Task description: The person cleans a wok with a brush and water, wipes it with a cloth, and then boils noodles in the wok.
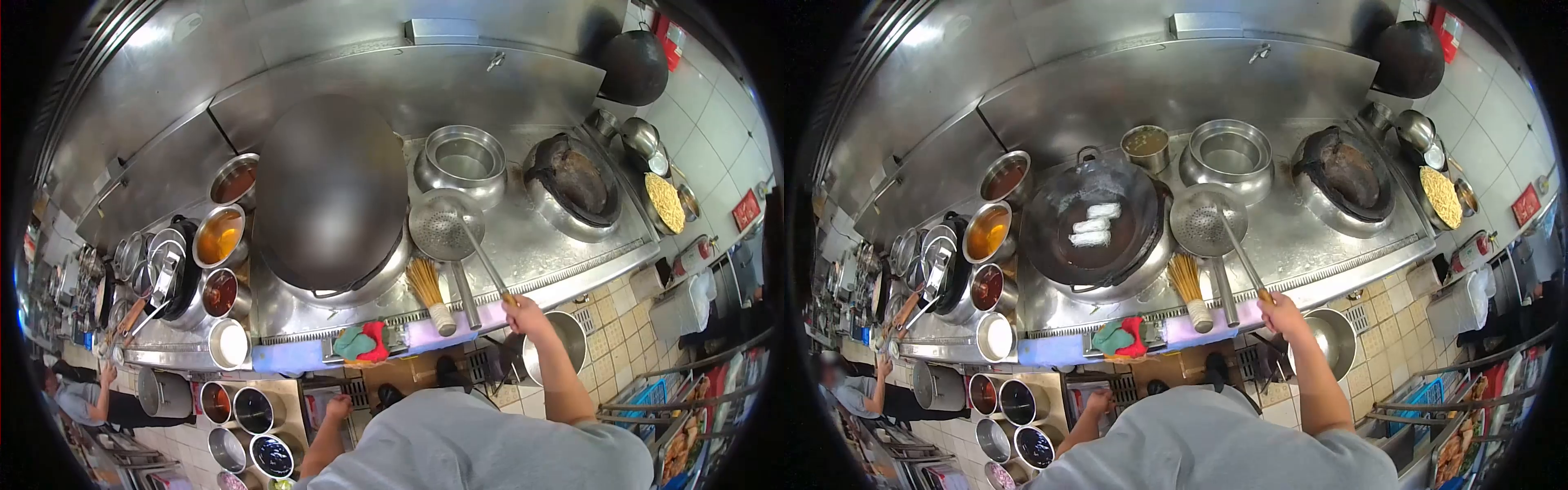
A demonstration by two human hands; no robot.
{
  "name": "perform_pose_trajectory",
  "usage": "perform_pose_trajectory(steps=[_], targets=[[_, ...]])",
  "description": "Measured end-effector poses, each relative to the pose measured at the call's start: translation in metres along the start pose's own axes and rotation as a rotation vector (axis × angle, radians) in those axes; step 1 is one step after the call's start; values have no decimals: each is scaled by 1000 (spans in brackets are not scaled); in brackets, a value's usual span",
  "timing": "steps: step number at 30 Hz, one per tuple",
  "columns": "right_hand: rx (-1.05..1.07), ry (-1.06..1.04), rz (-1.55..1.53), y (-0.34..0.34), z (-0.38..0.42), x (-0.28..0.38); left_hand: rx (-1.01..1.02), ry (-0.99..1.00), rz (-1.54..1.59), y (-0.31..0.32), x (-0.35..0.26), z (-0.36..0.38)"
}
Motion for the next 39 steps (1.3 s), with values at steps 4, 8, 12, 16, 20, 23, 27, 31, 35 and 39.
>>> perform_pose_trajectory(steps=[4,8,12,16,20,23,27,31,35,39], targets=[[134,-139,-325,5,-39,38,-26,-108,-21,9,18,24],[-401,-470,163,-49,-99,140,-137,-114,176,38,13,61],[-615,-614,291,-66,-201,175,-128,-111,243,73,15,83],[398,-4,-794,-15,-274,174,-46,94,-120,88,-27,115],[714,62,-1341,8,-190,233,-116,-8,254,84,35,97],[683,-36,-1337,24,-138,248,-189,-224,305,76,49,112],[820,-82,-1299,61,-57,258,-152,-137,282,56,89,74],[920,-1,-1313,103,7,253,-269,-147,298,34,68,62],[1099,174,-1382,141,48,244,-281,-72,102,21,37,54],[1020,311,-1332,167,58,218,-276,-92,267,27,14,59]])
Point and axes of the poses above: each hand's wrist, its own z-axis away from the middle knuckle, its own y-axis out of the palm, x = y × z, the point moved 9 cm from there along -z, towards the middle knuckle, and after that the axes turned 10 degrees about y, right-handed, at the moved point
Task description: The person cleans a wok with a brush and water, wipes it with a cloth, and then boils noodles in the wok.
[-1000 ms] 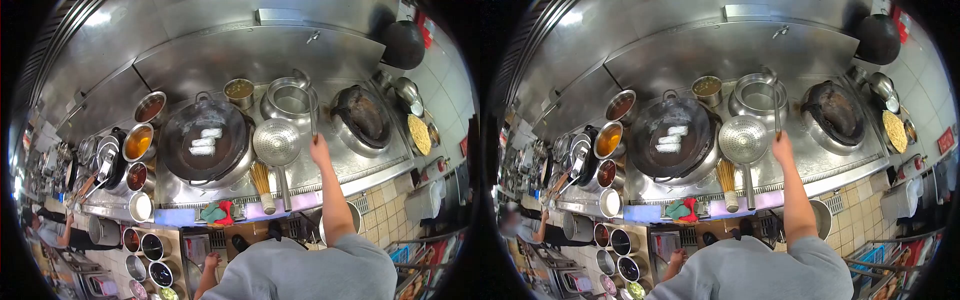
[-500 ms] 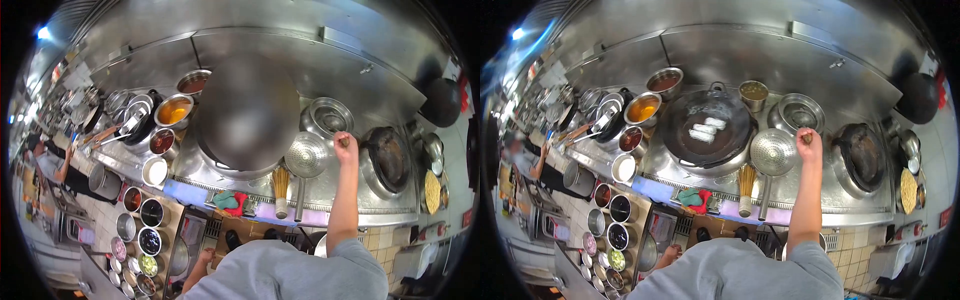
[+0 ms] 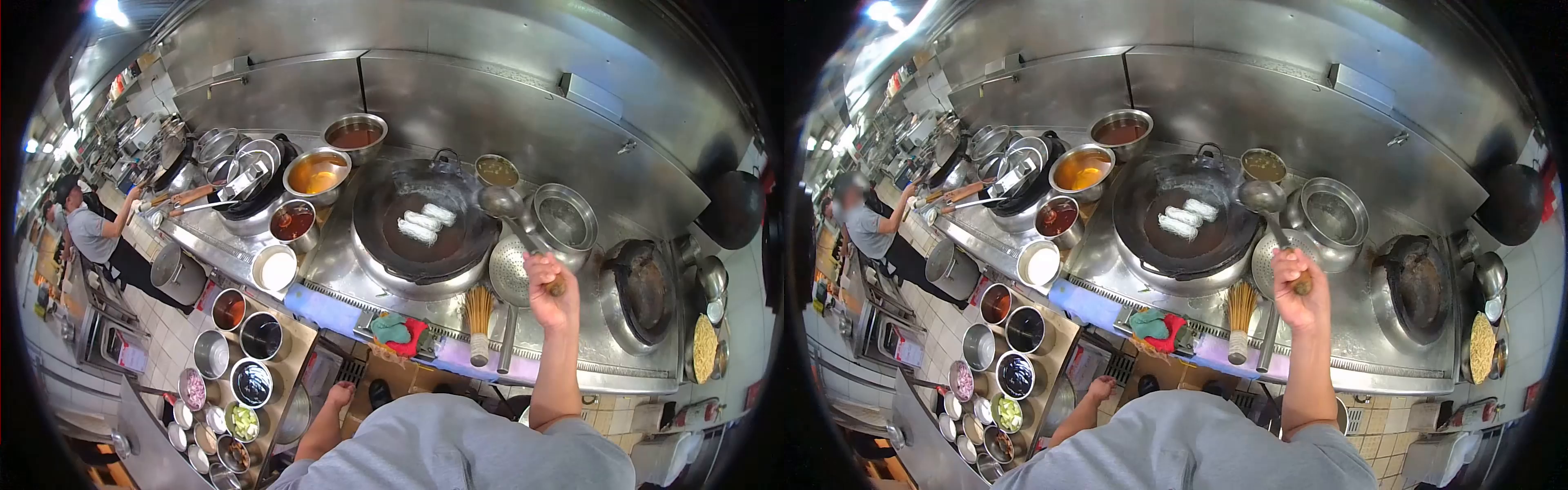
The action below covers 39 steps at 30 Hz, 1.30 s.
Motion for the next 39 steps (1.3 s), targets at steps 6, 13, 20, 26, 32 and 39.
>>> perform_pose_trajectory(steps=[6,13,20,26,32,39], targets=[[-95,192,298,-29,-15,-10,42,-62,-29,1,26,13],[-417,-126,1209,-96,-12,81,-20,-167,237,-15,44,49],[-1462,-955,2285,-124,10,309,-82,-48,60,-38,107,86],[-323,-352,290,-103,-74,367,-102,-248,87,-23,87,118],[-160,-547,254,30,-104,362,-213,-233,442,0,110,88],[-626,-500,698,17,-78,351,-186,-159,351,21,68,80]])
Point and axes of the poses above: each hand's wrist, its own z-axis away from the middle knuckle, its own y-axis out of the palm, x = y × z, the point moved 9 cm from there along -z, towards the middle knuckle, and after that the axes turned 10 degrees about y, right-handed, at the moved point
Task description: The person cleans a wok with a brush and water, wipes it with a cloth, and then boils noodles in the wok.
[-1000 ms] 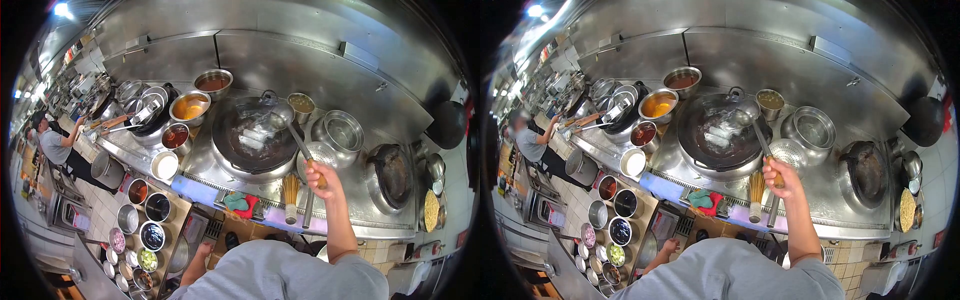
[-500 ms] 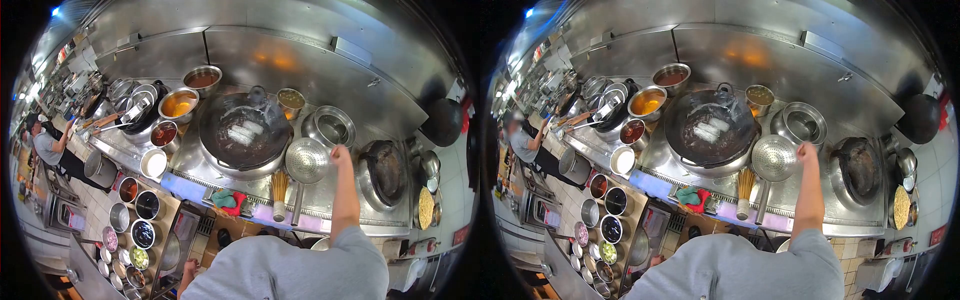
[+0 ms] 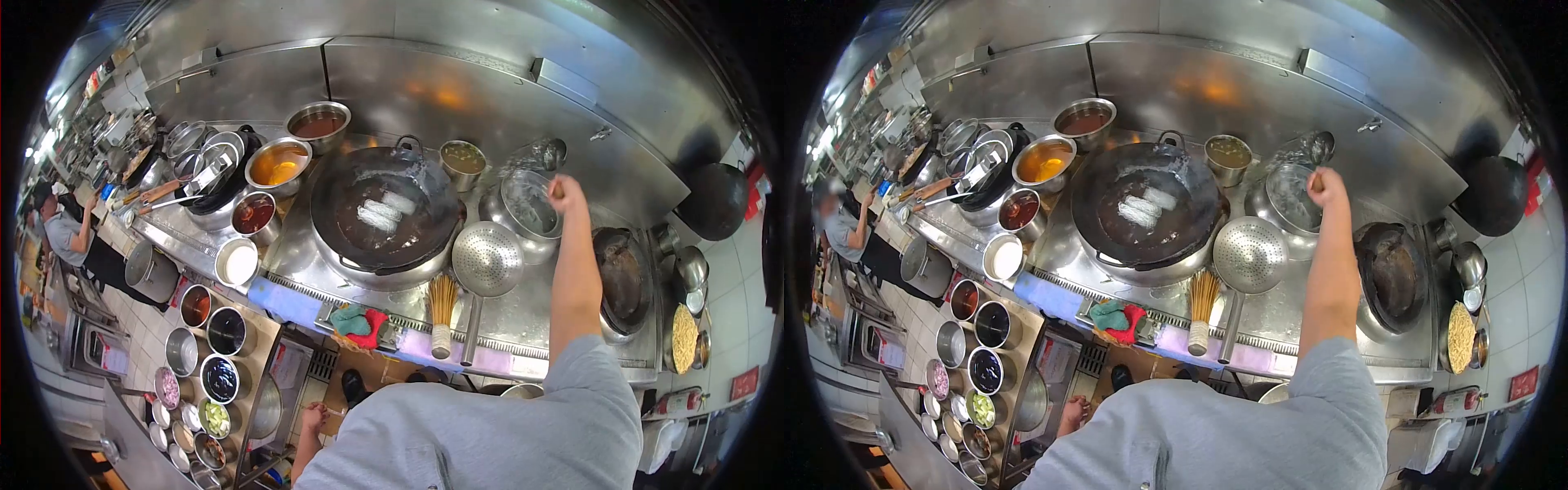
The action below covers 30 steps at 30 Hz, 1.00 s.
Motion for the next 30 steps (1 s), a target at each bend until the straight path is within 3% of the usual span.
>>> perform_pose_trajectory(steps=[2,4,5,6,7,8,10,11,13,16,17,20,22,24,26,28,30], targets=[[-176,-281,837,-34,6,-3,34,22,9,3,0,-6],[-479,-637,1305,-80,-21,-5,46,144,-78,-2,14,-36],[-493,-545,1193,-83,-4,-25,45,151,-81,2,0,-34],[-511,-446,1079,-88,12,-45,11,385,-549,7,-40,-26],[-433,-286,1203,-98,-17,-60,-16,617,-1023,30,-95,0],[-353,-119,1317,-113,-47,-71,23,662,-1004,56,-141,25],[-180,168,-83,-119,-33,-103,150,818,-985,121,-227,73],[-190,166,-93,-128,-28,-100,247,876,-991,156,-258,96],[389,267,-780,-92,-18,-92,457,1057,-1015,221,-283,116],[532,191,-730,-105,19,-99,676,1355,-1012,301,-305,166],[553,289,-829,-104,43,-107,691,1369,-1020,320,-308,177],[597,292,-914,-119,94,-110,789,1450,-1273,365,-296,194],[618,237,-922,-133,128,-109,817,1323,-1508,385,-271,170],[639,180,-923,-152,162,-109,866,1386,-1514,396,-263,156],[669,154,-755,-168,197,-123,990,1230,-1487,397,-264,145],[545,129,-618,-192,223,-147,1007,1285,-1370,393,-284,156],[240,8,-298,-224,246,-172,1003,1323,-1244,385,-309,164]])
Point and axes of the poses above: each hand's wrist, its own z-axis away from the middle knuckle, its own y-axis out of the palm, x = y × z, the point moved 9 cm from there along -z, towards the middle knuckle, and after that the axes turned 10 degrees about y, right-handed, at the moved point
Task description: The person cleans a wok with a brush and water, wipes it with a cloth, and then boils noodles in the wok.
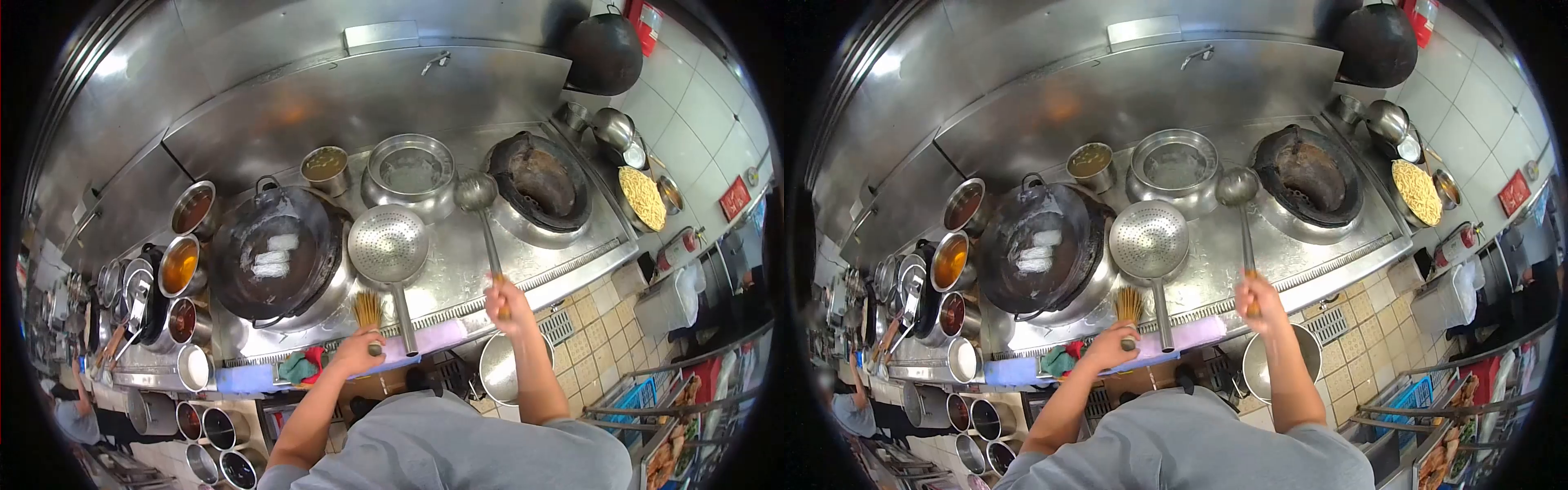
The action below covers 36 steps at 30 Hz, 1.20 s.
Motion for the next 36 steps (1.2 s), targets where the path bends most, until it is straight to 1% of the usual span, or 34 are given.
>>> perform_pose_trajectory(steps=[2,3,4,6,7,8,9,10,11,12,13,14,15,16,17,18,20,21,22,23,24,25,26,27,28,29,30,31,32,33,34,35,36], targets=[[-271,-111,357,-23,29,-20,-96,23,264,-28,2,0],[-376,-72,437,-30,39,-35,-133,-73,335,-40,10,1],[-480,-27,518,-37,51,-47,-142,-82,335,-48,14,-2],[-473,104,454,-40,71,-71,-284,-333,375,-66,45,5],[-463,116,468,-38,83,-73,-345,-336,344,-73,52,6],[-432,161,383,-35,94,-77,-361,-351,348,-81,47,7],[-402,207,301,-30,97,-79,-372,-359,266,-93,33,8],[-396,221,314,-26,95,-77,-377,-368,185,-98,23,9],[-423,178,419,-24,92,-69,-319,-376,206,-88,23,8],[-450,131,523,-21,89,-61,-328,-387,209,-80,24,9],[-444,73,812,-25,74,-51,-290,-317,144,-67,19,6],[-436,78,823,-21,63,-46,-253,-247,80,-53,14,3],[-501,12,918,-11,51,-29,-264,-258,83,-40,12,5],[-563,-57,1012,1,36,-11,-197,-245,29,-21,7,5],[-520,-140,1045,12,14,5,-129,-232,-24,-5,4,6],[-475,-221,1077,18,-14,22,-139,-245,-19,5,3,9],[-394,-354,1247,21,-82,55,-27,-197,-4,33,0,13],[-370,-595,1472,33,-116,72,-27,-154,-14,44,2,17],[-476,-572,1558,41,-145,79,-35,-166,-11,41,2,24],[-585,-548,1641,51,-172,84,-145,-154,52,26,-1,33],[-624,-506,1644,23,-230,93,-257,-144,117,12,-2,45],[-659,-462,1654,0,-280,101,-337,-144,286,3,3,59],[-542,-178,1378,16,-285,93,-369,-196,458,4,16,76],[-426,112,1097,39,-285,66,-332,-279,503,10,33,96],[-231,198,636,44,-307,60,-297,-372,555,21,51,121],[-82,158,251,56,-328,65,-410,-397,678,34,72,146],[-1,430,-363,86,-312,44,-528,-421,799,55,93,172],[97,448,-501,103,-311,48,-631,-566,841,77,112,209],[87,435,-518,112,-314,52,-732,-697,876,96,133,242],[65,316,-456,127,-311,55,-765,-822,793,138,162,281],[11,407,-537,143,-309,43,-785,-937,706,175,177,321],[48,322,-495,167,-308,41,-549,-1215,675,198,170,357],[85,230,-456,188,-307,41,-138,-905,35,264,192,375]])
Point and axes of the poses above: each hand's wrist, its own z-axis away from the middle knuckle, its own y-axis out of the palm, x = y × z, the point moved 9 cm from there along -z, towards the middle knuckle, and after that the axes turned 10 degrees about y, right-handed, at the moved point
